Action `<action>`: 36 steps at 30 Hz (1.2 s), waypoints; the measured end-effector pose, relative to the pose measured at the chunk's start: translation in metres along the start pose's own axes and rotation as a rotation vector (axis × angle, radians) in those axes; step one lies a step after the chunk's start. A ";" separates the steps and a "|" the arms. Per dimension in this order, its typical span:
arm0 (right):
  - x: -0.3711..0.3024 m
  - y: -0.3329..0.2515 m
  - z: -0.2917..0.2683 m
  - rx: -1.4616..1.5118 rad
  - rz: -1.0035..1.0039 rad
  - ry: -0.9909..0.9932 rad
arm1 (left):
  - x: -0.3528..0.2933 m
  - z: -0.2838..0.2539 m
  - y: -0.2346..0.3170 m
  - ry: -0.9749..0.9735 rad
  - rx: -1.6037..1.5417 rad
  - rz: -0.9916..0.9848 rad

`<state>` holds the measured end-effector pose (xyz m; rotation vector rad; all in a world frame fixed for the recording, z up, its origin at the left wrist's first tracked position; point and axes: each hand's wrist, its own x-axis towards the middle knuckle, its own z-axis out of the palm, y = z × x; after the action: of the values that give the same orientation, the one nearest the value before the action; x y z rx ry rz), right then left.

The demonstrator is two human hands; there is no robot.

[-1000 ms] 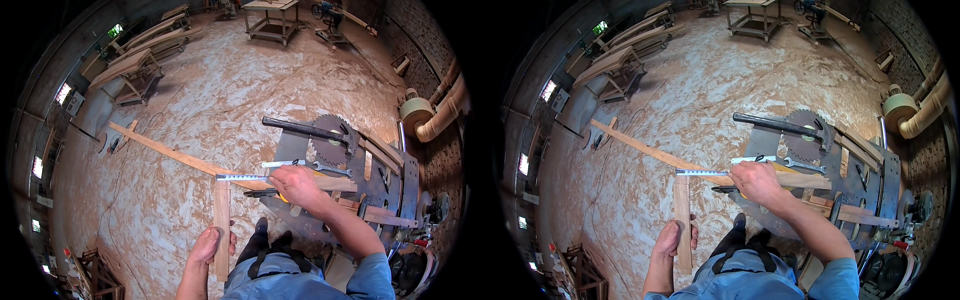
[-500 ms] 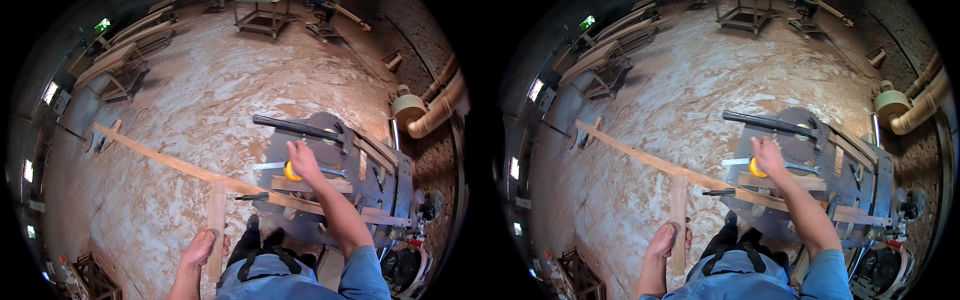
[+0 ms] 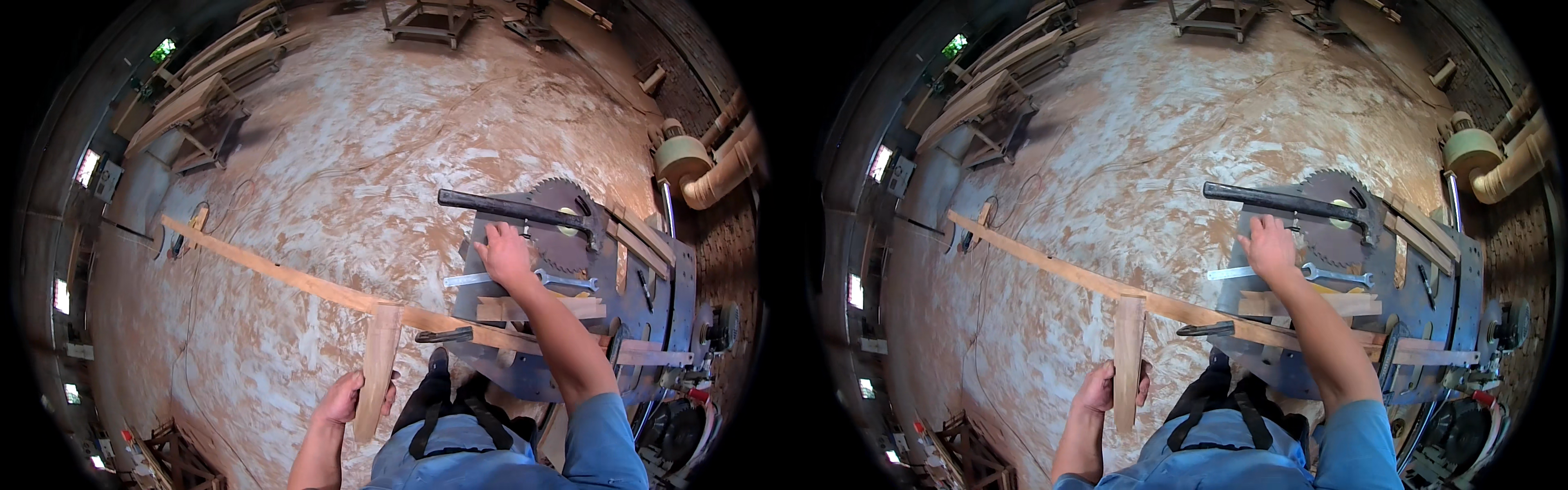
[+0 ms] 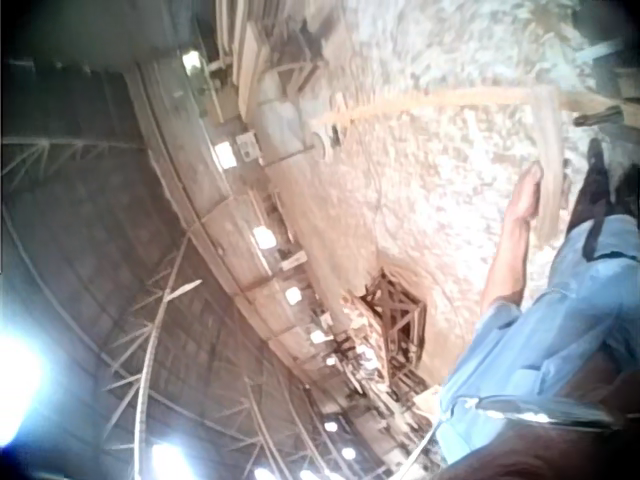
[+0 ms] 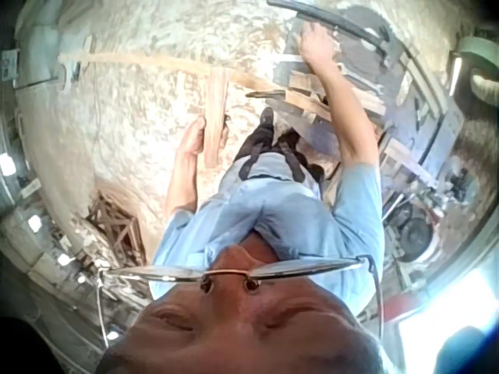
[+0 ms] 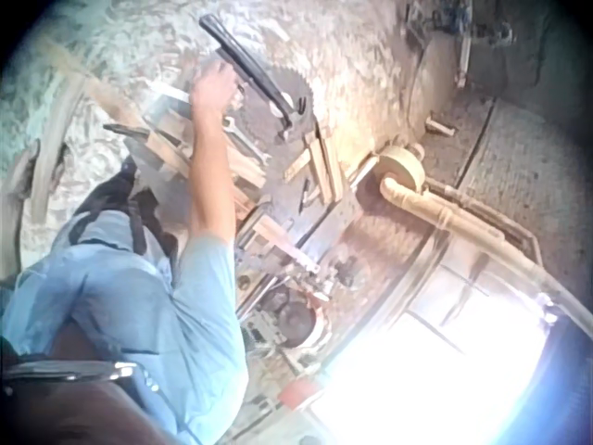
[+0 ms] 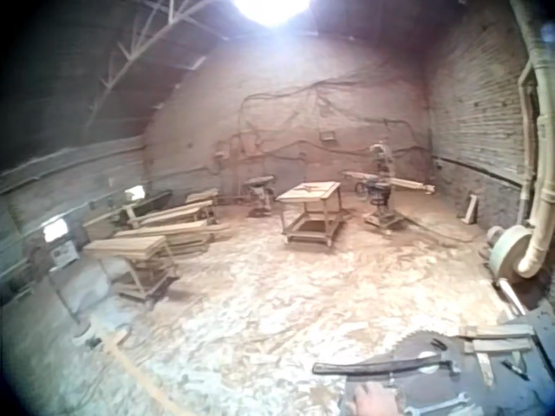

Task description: The person removes a saw blade from a woodworking machine using wrenches, sets it aside, and then uses a tape measure and calipers to measure a piece of wood before adjusting the machine with a hammer and lever.

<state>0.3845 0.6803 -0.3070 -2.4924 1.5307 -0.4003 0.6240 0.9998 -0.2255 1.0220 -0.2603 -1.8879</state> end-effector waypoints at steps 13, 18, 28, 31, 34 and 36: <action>-0.210 0.011 -0.116 0.703 0.426 0.068 | 0.127 0.060 0.052 -0.042 0.625 0.147; -0.303 -0.004 -0.110 0.816 0.706 0.075 | 0.205 0.172 0.043 -0.075 1.526 0.504; -0.396 0.013 -0.130 0.868 0.854 0.122 | 0.361 0.238 -0.021 -0.212 2.336 0.749; -0.427 0.037 -0.145 0.865 0.895 0.207 | 0.365 0.244 -0.036 -0.140 2.303 0.853; -0.464 0.071 -0.161 0.881 0.970 0.293 | 0.334 0.259 -0.050 -0.082 2.171 0.998; -0.497 0.101 -0.153 1.049 1.132 0.465 | 0.303 0.254 -0.069 -0.144 2.154 0.690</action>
<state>0.0358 1.0763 -0.2570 -0.6212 1.8531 -1.1598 0.3277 0.7320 -0.2682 1.5495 -2.5957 -0.3943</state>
